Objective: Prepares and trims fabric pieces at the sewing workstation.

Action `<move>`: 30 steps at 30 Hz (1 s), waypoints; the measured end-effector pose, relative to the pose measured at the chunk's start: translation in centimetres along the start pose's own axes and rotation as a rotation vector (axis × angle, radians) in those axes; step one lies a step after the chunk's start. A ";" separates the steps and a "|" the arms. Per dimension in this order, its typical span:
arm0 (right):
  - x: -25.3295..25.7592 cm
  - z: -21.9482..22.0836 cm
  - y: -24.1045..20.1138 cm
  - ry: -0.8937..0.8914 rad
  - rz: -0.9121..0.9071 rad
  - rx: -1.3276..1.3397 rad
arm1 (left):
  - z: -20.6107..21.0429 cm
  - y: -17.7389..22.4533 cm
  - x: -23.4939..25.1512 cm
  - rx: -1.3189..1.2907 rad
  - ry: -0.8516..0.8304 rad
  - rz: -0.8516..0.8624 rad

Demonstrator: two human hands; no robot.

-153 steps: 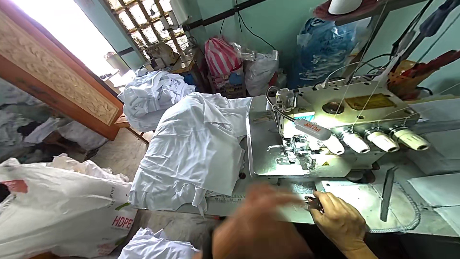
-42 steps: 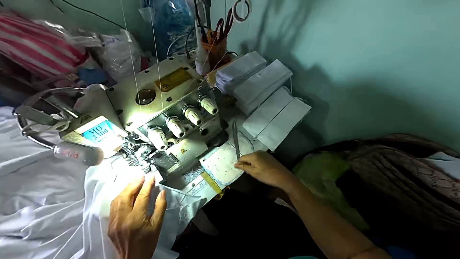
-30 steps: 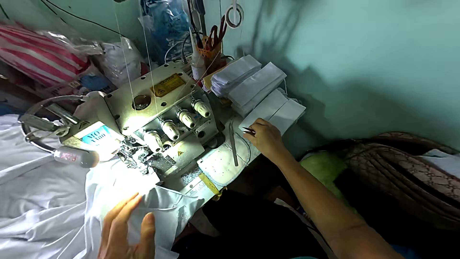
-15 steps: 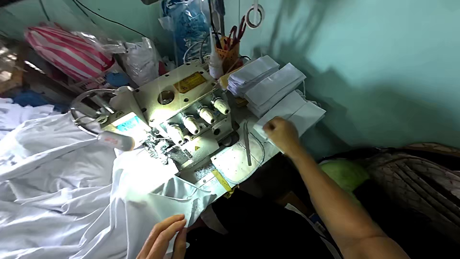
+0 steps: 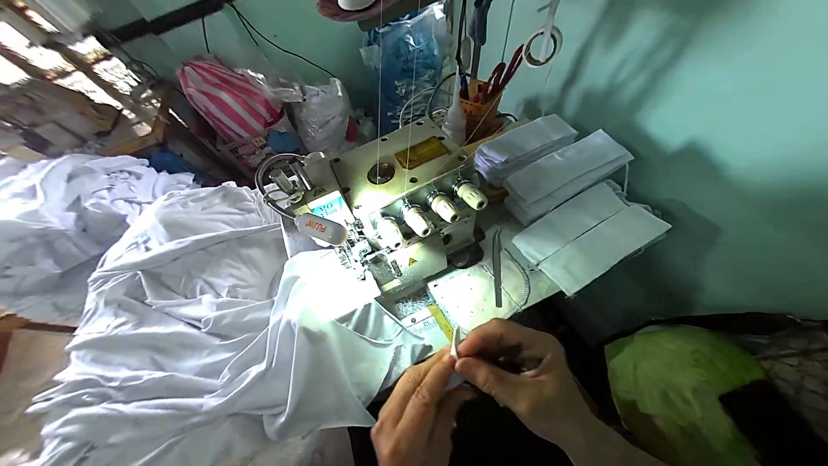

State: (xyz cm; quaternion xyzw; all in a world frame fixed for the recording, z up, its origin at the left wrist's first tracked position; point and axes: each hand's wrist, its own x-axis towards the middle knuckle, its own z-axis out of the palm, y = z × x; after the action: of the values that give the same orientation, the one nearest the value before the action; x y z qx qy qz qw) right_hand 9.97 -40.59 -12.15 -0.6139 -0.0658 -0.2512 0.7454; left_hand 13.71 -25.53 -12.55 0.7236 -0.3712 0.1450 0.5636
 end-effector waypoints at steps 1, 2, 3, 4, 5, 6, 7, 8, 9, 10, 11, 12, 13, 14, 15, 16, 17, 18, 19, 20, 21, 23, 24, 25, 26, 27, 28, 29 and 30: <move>0.1 0.1 0.1 -0.064 0.016 0.027 | -1.0 0.0 -0.3 -0.018 0.014 -0.044; 0.3 0.1 0.3 -0.114 0.025 0.037 | -2.0 0.1 -0.5 -0.060 0.021 -0.112; 0.6 0.2 0.7 -0.145 0.028 0.000 | -3.0 0.3 -0.7 -0.127 0.035 -0.197; 1.0 0.4 1.1 -0.181 0.043 -0.065 | -3.8 0.5 -0.8 -0.189 0.048 -0.267; 1.2 0.6 1.5 -0.230 0.098 -0.091 | -4.3 0.6 -0.8 -0.232 0.056 -0.310; 1.3 1.0 1.8 -0.282 0.179 -0.053 | -4.5 0.5 -0.9 -0.263 0.063 -0.333; 1.3 1.7 2.0 -0.307 0.255 0.022 | -4.6 0.3 -1.0 -0.282 0.067 -0.340; 1.1 2.4 2.0 -0.295 0.296 0.072 | -4.6 -0.1 -1.1 -0.290 0.066 -0.337; 1.0 2.9 2.0 -0.272 0.296 0.072 | -4.7 -0.5 -1.4 -0.297 0.050 -0.329; 1.1 3.2 2.0 -0.253 0.266 0.045 | -5.1 -0.9 -1.5 -0.303 0.013 -0.328; 1.5 3.4 2.0 -0.244 0.225 0.001 | -5.6 -1.1 -1.6 -0.301 -0.021 -0.327; 1.8 3.3 1.9 -0.258 0.191 -0.045 | -6.0 -1.1 -1.6 -0.287 -0.027 -0.331; 2.3 3.2 1.7 -0.294 0.176 -0.083 | -6.4 -1.1 -1.6 -0.260 -0.025 -0.337; 2.8 3.1 1.3 -0.341 0.179 -0.100 | -6.8 -0.9 -1.4 -0.231 -0.032 -0.346; 3.3 3.1 1.0 -0.388 0.187 -0.103 | -7.3 -0.8 -1.3 -0.230 -0.051 -0.357; 3.7 3.2 0.8 -0.430 0.194 -0.097 | -7.8 -0.7 -1.3 -0.275 -0.084 -0.371; 4.1 3.3 0.7 -0.466 0.194 -0.088 | -8.3 -0.7 -1.3 -0.361 -0.128 -0.388; 4.4 3.4 0.6 -0.494 0.188 -0.085 | -8.7 -0.6 -1.3 -0.457 -0.166 -0.415; 4.7 3.6 0.6 -0.525 0.169 -0.091 | -8.8 -0.6 -1.3 -0.523 -0.186 -0.442; 4.8 3.8 0.6 -0.556 0.138 -0.097 | -8.8 -0.5 -1.4 -0.540 -0.177 -0.449; 5.0 4.1 0.7 -0.579 0.095 -0.103 | -8.7 -0.6 -1.6 -0.529 -0.142 -0.437; 5.0 4.5 1.1 -0.560 -0.009 -0.161 | -8.4 -0.7 -1.8 -0.495 -0.012 -0.402; 5.0 4.5 1.4 -0.511 -0.059 -0.196 | -8.3 -0.7 -1.9 -0.478 0.064 -0.380; 4.9 4.4 1.7 -0.451 -0.092 -0.209 | -8.2 -0.7 -1.9 -0.460 0.137 -0.356; 4.8 4.3 1.9 -0.399 -0.103 -0.197 | -8.1 -0.7 -1.9 -0.450 0.203 -0.337; 4.6 4.1 1.9 -0.377 -0.101 -0.164 | -7.9 -0.7 -1.8 -0.442 0.256 -0.318; 4.2 4.1 1.8 -0.392 -0.106 -0.131 | -7.8 -0.6 -1.7 -0.430 0.296 -0.301; 3.7 4.3 1.7 -0.423 -0.132 -0.101 | -7.6 -0.6 -1.5 -0.417 0.325 -0.281; 3.2 4.5 1.7 -0.454 -0.170 -0.085 | -7.3 -0.5 -1.4 -0.397 0.344 -0.258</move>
State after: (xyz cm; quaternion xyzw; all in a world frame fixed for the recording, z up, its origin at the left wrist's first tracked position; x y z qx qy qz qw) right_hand 14.44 -37.06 -11.28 -0.6776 -0.2724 -0.1714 0.6613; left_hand 14.67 -18.21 -11.43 0.6050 -0.1965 0.1171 0.7627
